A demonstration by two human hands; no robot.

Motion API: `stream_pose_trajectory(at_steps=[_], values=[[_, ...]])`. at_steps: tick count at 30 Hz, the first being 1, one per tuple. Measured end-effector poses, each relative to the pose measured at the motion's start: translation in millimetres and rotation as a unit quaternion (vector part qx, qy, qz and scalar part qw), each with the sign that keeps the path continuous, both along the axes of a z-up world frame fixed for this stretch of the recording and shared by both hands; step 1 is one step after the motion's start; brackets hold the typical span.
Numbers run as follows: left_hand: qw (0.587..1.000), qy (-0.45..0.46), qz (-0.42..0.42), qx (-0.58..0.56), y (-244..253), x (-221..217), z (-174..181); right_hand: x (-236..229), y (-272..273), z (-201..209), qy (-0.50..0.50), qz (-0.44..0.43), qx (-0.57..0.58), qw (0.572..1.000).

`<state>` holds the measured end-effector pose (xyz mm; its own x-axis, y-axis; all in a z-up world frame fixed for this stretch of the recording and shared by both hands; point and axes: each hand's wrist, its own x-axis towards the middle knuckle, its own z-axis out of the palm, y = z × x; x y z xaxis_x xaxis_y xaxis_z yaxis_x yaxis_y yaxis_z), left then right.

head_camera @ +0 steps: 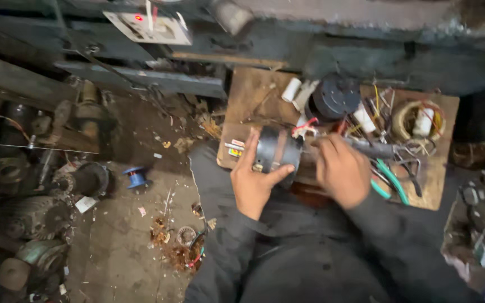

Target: The person assembles a small electric motor by inserting a rotor into a stator and securing the housing halves. They then use pliers to crimp metal tabs on the motor casing to lock the components together.

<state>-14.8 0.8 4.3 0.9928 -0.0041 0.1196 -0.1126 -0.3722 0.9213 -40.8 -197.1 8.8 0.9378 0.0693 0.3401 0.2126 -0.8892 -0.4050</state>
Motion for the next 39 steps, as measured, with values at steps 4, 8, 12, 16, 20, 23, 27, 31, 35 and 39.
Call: stream_pose_trajectory(at_steps=[4, 8, 12, 16, 20, 23, 27, 31, 35, 39], values=[[1.0, -0.004, -0.001, 0.007, 1, -2, -3, 11, 1, -19, 0.042, 0.024, -0.067, 0.997], [1.0, -0.001, 0.006, -0.002, 3, -2, 0, 5, 4, -14, 0.024, 0.001, -0.051, 0.998], [1.0, -0.002, 0.001, 0.009, 1, -3, -1, 25, 3, -12, 0.132, 0.024, -0.128, 0.983], [1.0, -0.008, -0.012, -0.001, 1, -2, -3, 1, 4, -3, 0.079, -0.003, -0.088, 0.993], [1.0, 0.004, -0.01, 0.007, 1, 2, 5, 9, 6, 0, 0.127, -0.005, -0.13, 0.983], [1.0, 0.021, -0.007, -0.004, 6, -2, 5, 4, 17, 2, 0.013, -0.003, -0.118, 0.993], [1.0, 0.012, -0.021, 0.003, 4, -1, -3, 14, 17, -5, 0.201, -0.01, -0.165, 0.966], [1.0, 0.002, -0.028, 0.013, 8, -2, -3, -9, 29, -3, 0.061, -0.027, -0.149, 0.987], [0.999, 0.036, -0.022, 0.008, 6, 1, 6, -7, 24, 2, 0.107, -0.032, -0.135, 0.984], [0.998, 0.051, -0.029, 0.004, 5, -2, 6, 11, 23, -10, 0.227, -0.018, -0.217, 0.949]])
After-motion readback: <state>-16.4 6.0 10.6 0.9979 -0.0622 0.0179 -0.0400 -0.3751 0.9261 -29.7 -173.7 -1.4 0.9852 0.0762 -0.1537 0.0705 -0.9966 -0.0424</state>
